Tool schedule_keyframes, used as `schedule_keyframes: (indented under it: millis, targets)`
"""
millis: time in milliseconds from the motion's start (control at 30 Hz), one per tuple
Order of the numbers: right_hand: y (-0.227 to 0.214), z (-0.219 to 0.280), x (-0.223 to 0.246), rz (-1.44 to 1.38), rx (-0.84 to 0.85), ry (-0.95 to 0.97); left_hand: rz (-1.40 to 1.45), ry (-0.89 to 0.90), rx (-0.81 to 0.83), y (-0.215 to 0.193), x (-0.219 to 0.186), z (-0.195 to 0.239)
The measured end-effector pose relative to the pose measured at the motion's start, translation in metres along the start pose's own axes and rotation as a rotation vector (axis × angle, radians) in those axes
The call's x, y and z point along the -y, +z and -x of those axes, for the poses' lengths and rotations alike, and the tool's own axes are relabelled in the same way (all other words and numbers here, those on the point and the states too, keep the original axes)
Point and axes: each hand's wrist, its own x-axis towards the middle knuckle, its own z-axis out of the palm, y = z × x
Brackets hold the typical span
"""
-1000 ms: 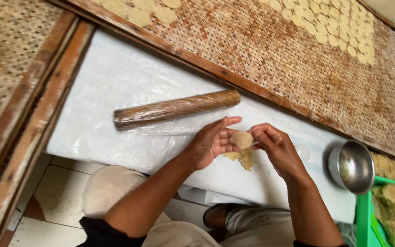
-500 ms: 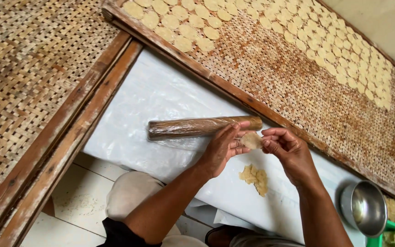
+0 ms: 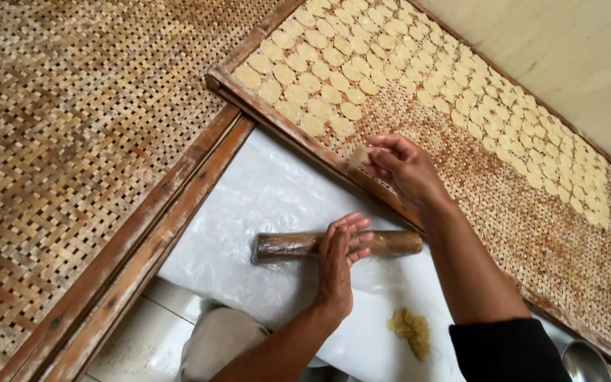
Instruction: The person rolls dough flat using a rolling pin on a plastic sheet, cuts out circular pieces with a plastic cup, and places them on a woven tray. The person repeats this process multiple times, arranging the cut dough pieces in rows on the tray.
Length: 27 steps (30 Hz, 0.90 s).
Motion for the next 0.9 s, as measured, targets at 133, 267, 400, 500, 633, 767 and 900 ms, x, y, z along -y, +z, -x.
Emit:
schedule_keyframes:
  millis: [133,267,400,500,633,767,900]
  targets:
    - [0.023,-0.034,0.003,-0.109,0.044,0.008,-0.008,-0.03,-0.026,0.005,-0.01,0.002]
    - [0.031,-0.057,-0.008,-0.197,0.065,-0.011,-0.017,-0.065,-0.045,0.006,-0.014,0.003]
    - [0.03,-0.062,-0.025,-0.198,0.042,0.053,0.024,-0.082,-0.042,0.004,-0.012,0.002]
    - [0.023,-0.063,-0.036,-0.153,0.048,0.001,0.027,-0.077,-0.033,0.004,-0.011,0.004]
    - [0.025,-0.055,-0.031,-0.09,0.067,-0.03,0.025,-0.075,-0.037,0.003,-0.009,0.003]
    - [0.026,-0.054,-0.03,0.017,0.091,-0.088,0.027,-0.079,-0.037,0.003,-0.01,0.004]
    - [0.024,-0.052,-0.027,0.173,0.08,-0.121,0.017,-0.084,-0.043,0.004,-0.013,0.005]
